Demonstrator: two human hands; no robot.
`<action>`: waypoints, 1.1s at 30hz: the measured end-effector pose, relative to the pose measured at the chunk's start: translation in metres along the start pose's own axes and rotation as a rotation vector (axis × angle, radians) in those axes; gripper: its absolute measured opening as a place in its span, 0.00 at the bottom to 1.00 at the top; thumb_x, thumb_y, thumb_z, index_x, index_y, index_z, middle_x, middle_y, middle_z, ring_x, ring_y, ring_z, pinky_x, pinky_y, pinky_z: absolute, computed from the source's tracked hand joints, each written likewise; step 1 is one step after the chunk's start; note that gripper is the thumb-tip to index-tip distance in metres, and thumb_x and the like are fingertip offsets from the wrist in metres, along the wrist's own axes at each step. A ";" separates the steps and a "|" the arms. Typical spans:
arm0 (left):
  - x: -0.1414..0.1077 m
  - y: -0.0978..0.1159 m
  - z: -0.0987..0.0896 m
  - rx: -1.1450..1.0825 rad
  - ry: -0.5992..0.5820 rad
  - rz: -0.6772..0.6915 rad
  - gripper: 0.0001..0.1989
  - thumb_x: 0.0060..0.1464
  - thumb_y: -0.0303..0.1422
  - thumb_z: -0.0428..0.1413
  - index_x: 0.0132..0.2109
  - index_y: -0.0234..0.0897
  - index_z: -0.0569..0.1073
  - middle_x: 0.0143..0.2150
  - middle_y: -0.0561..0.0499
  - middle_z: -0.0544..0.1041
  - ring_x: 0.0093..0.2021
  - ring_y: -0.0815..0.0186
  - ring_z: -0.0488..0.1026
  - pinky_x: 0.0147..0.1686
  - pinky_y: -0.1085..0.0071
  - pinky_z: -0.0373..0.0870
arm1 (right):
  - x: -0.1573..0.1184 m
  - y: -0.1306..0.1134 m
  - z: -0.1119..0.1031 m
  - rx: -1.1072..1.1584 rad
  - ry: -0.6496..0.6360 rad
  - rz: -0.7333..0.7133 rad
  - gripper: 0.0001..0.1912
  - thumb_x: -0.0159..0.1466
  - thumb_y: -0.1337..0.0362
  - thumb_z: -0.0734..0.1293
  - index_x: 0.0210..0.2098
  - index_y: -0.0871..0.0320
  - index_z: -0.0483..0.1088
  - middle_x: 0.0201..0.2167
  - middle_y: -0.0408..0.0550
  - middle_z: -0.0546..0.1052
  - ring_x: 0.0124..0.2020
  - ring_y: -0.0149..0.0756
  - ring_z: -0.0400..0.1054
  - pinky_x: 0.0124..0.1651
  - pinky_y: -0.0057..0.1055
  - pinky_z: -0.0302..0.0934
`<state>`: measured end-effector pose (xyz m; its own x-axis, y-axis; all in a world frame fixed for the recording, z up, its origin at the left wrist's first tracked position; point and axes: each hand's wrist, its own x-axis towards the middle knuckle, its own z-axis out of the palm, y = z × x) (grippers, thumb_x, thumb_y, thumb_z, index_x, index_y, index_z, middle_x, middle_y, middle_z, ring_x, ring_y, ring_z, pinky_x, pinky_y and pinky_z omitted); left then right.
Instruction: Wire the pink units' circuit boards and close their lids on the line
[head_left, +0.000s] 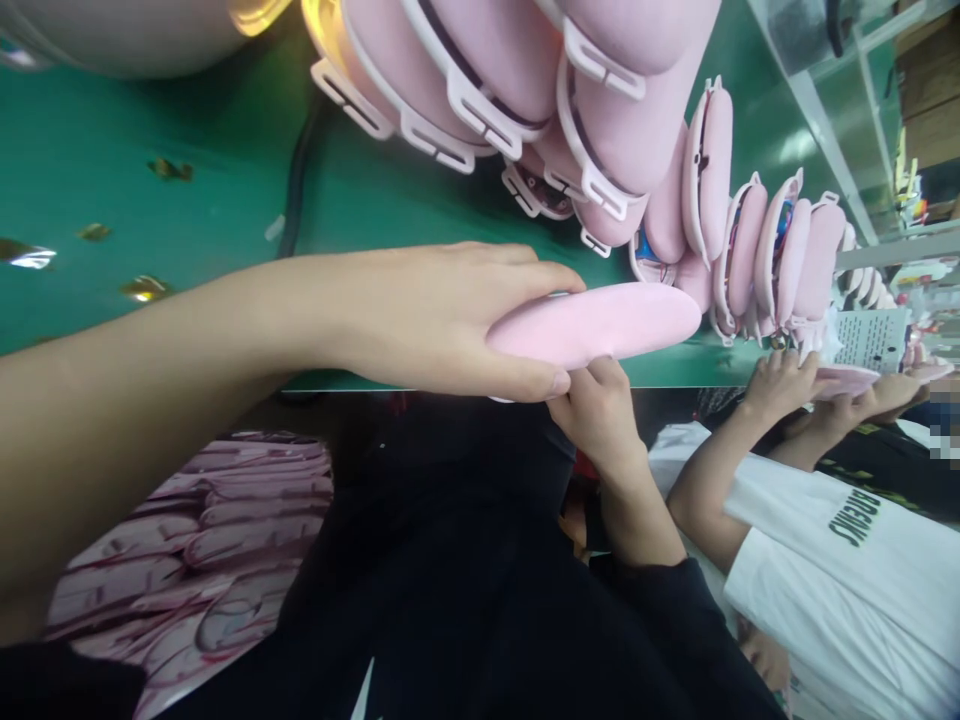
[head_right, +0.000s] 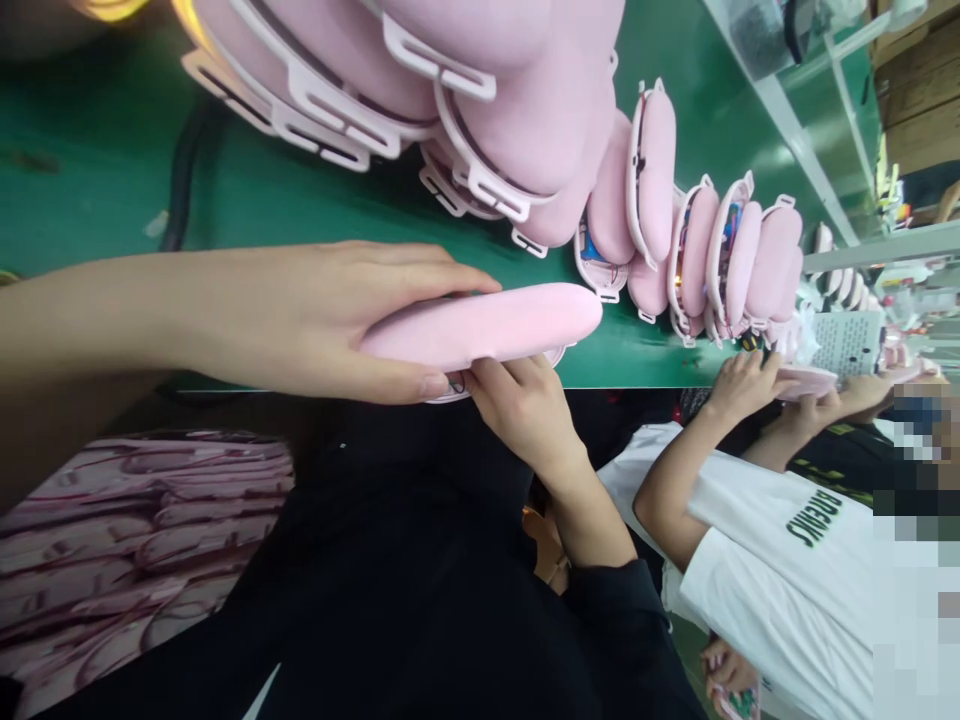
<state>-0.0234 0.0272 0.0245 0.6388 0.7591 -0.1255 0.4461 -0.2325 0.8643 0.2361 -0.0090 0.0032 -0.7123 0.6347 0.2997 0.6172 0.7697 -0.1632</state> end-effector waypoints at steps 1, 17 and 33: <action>0.000 0.001 0.000 -0.001 -0.005 -0.002 0.44 0.54 0.63 0.55 0.74 0.53 0.67 0.67 0.48 0.75 0.63 0.42 0.73 0.64 0.49 0.71 | 0.000 0.000 0.002 -0.016 0.018 -0.005 0.14 0.76 0.68 0.66 0.32 0.56 0.72 0.29 0.45 0.72 0.32 0.35 0.67 0.36 0.32 0.64; 0.001 0.005 -0.001 -0.019 -0.040 -0.045 0.44 0.54 0.57 0.57 0.76 0.56 0.64 0.68 0.49 0.73 0.65 0.46 0.73 0.65 0.53 0.69 | 0.004 0.001 -0.006 -0.026 0.055 -0.098 0.20 0.72 0.77 0.65 0.24 0.57 0.72 0.22 0.41 0.69 0.26 0.30 0.62 0.31 0.31 0.57; 0.003 -0.002 0.001 -0.064 -0.007 -0.028 0.41 0.54 0.60 0.57 0.73 0.58 0.68 0.66 0.51 0.76 0.61 0.45 0.74 0.60 0.51 0.73 | 0.030 0.013 -0.035 -0.044 -0.332 -0.180 0.18 0.72 0.77 0.60 0.32 0.59 0.77 0.28 0.47 0.77 0.28 0.34 0.66 0.30 0.32 0.61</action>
<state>-0.0222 0.0292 0.0223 0.6310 0.7605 -0.1530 0.4227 -0.1718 0.8898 0.2348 0.0172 0.0432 -0.8758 0.4826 -0.0021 0.4807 0.8720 -0.0927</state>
